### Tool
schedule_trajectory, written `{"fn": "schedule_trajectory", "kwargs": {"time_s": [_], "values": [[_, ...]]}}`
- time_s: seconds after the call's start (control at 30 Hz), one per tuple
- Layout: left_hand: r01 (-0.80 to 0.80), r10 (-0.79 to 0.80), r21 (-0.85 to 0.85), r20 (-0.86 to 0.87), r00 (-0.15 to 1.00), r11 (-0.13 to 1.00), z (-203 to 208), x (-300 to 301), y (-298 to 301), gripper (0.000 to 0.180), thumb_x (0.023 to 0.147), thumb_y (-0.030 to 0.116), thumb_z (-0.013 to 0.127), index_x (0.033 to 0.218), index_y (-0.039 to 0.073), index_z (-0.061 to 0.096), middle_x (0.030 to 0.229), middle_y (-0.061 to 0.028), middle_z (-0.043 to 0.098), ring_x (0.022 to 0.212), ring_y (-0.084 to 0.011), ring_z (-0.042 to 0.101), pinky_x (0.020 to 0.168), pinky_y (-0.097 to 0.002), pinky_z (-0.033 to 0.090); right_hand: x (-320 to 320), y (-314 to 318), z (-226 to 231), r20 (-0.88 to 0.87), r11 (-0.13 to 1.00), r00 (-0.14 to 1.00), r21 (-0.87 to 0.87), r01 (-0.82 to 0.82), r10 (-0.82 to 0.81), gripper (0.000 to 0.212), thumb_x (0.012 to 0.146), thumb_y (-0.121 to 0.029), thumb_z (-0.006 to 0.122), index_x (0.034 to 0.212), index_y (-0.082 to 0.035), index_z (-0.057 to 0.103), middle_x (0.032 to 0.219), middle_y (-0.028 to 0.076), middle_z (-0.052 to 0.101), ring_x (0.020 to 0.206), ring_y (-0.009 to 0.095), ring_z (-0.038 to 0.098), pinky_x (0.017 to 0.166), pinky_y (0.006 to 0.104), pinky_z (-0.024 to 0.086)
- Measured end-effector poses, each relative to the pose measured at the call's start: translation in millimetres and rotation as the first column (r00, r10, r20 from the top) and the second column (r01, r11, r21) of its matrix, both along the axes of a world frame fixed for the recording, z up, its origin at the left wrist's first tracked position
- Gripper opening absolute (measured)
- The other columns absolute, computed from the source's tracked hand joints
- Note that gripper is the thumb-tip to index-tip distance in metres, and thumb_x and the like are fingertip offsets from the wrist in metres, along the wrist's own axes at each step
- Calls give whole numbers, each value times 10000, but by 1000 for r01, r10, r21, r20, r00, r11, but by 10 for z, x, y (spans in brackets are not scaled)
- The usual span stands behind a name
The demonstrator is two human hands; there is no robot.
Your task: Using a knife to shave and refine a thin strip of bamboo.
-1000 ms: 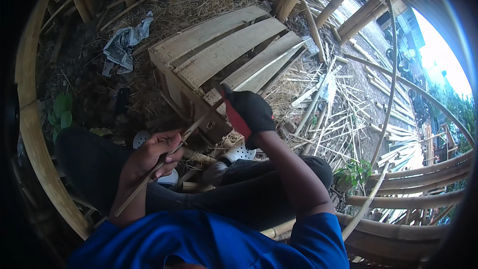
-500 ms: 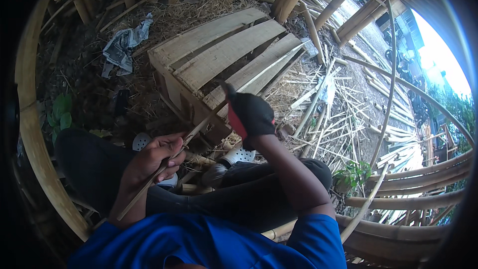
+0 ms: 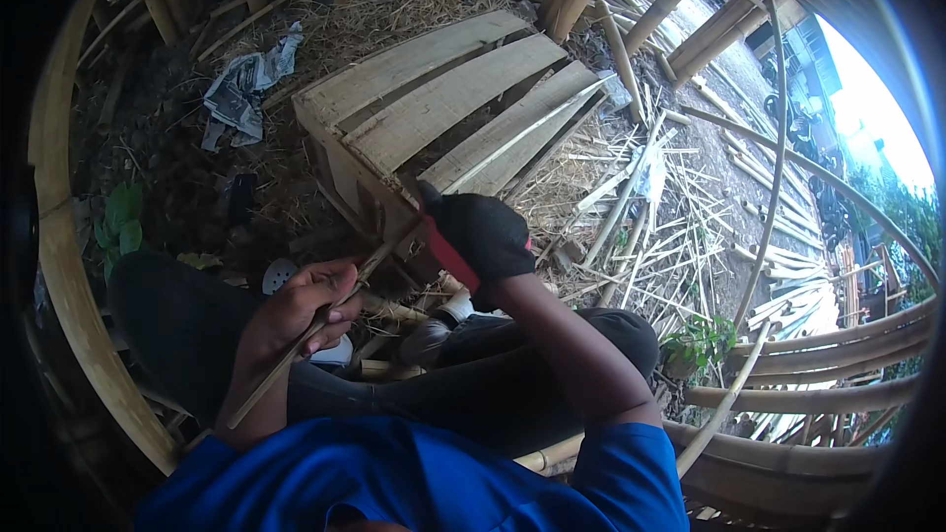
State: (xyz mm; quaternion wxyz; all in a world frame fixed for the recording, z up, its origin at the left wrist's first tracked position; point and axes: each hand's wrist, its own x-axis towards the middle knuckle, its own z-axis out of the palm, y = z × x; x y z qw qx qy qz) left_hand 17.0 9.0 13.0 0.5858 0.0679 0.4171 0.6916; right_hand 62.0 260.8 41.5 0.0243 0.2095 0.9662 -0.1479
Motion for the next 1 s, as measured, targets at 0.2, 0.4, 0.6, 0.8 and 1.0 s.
{"fn": "schedule_trajectory", "kwargs": {"time_s": [0.2,0.4,0.6,0.8,1.0], "values": [[4,-8,30,122,993,1000,57,17,65,486,1134,321,379,1515,21,405,655,27,417,357,-45,415,292,-200,369,-197,534,-196,-61,972,971,32,233,-231,804,1038,-681,285,906,-61,780,877,274,711,914,461,703,852,510,541],[-35,10,120,201,979,992,79,-15,-92,448,1136,311,375,1459,12,461,660,30,424,352,-29,392,313,-185,360,-238,500,-94,-25,988,988,-18,155,-155,792,1045,-654,314,861,-18,749,804,251,708,868,440,718,809,506,539],[-17,6,63,164,986,998,130,2,-37,475,1141,303,348,1511,10,405,644,35,410,348,-24,395,309,-183,370,-64,64,-65,-91,995,992,49,87,-82,783,1063,-628,272,905,-45,772,898,278,716,921,449,713,864,518,549],[-15,12,31,95,995,999,214,55,2,481,1140,303,355,1516,7,395,637,34,407,349,-26,406,307,-186,386,-219,688,-146,-50,981,980,3,195,-195,811,1035,-695,291,848,-61,760,823,272,704,867,461,707,826,510,532],[-42,22,116,166,986,992,97,10,-108,430,1132,317,390,1455,47,479,673,27,436,363,-33,394,311,-190,335,-219,299,13,70,990,989,-44,136,-133,785,1057,-646,266,923,-54,764,930,268,719,964,461,702,897,512,531]]}}
